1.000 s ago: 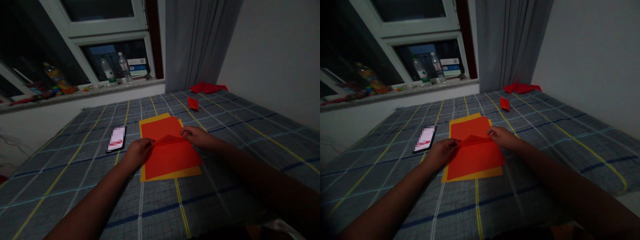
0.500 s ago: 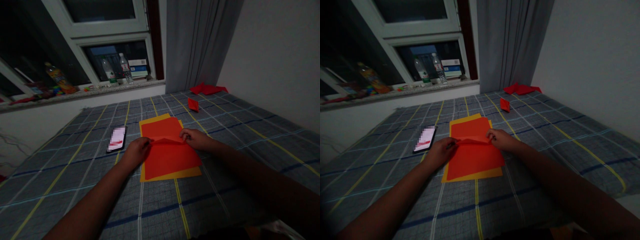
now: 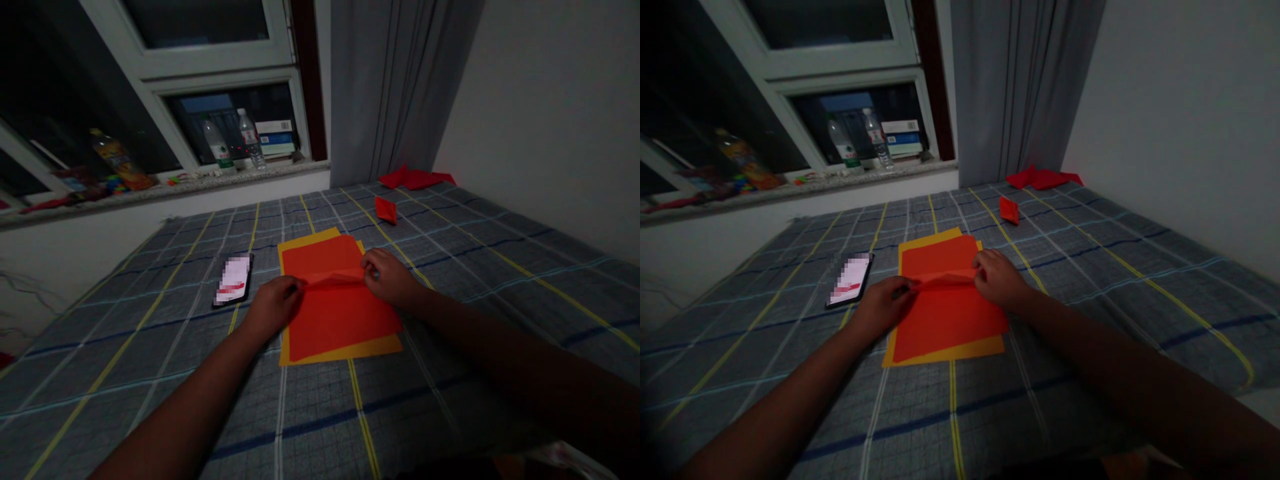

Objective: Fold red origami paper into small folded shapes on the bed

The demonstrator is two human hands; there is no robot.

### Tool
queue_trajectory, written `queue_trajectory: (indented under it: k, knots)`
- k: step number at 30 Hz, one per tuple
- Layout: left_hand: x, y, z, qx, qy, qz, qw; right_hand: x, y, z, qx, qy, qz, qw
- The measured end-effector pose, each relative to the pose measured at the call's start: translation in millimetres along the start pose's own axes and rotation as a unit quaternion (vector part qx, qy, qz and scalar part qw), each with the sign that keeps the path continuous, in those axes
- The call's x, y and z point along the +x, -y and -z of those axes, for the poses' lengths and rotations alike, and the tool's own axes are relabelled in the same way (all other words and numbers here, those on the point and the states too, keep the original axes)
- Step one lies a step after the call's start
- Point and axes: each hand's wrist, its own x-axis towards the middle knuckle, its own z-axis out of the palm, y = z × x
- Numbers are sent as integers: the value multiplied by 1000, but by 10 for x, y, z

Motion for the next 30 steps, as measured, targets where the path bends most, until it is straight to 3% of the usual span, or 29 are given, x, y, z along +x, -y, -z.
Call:
queue_trajectory:
  k: [7, 15, 30]
  knots:
    - [20, -1, 26, -17, -12, 36, 999, -15, 72, 50, 7, -6, 5, 1000]
    - [29, 49, 10, -34, 4, 8, 999, -2, -22, -30, 32, 51, 6, 998]
    - [39, 59, 26, -37, 8, -4, 999, 4, -94, -100, 51, 77, -6, 996]
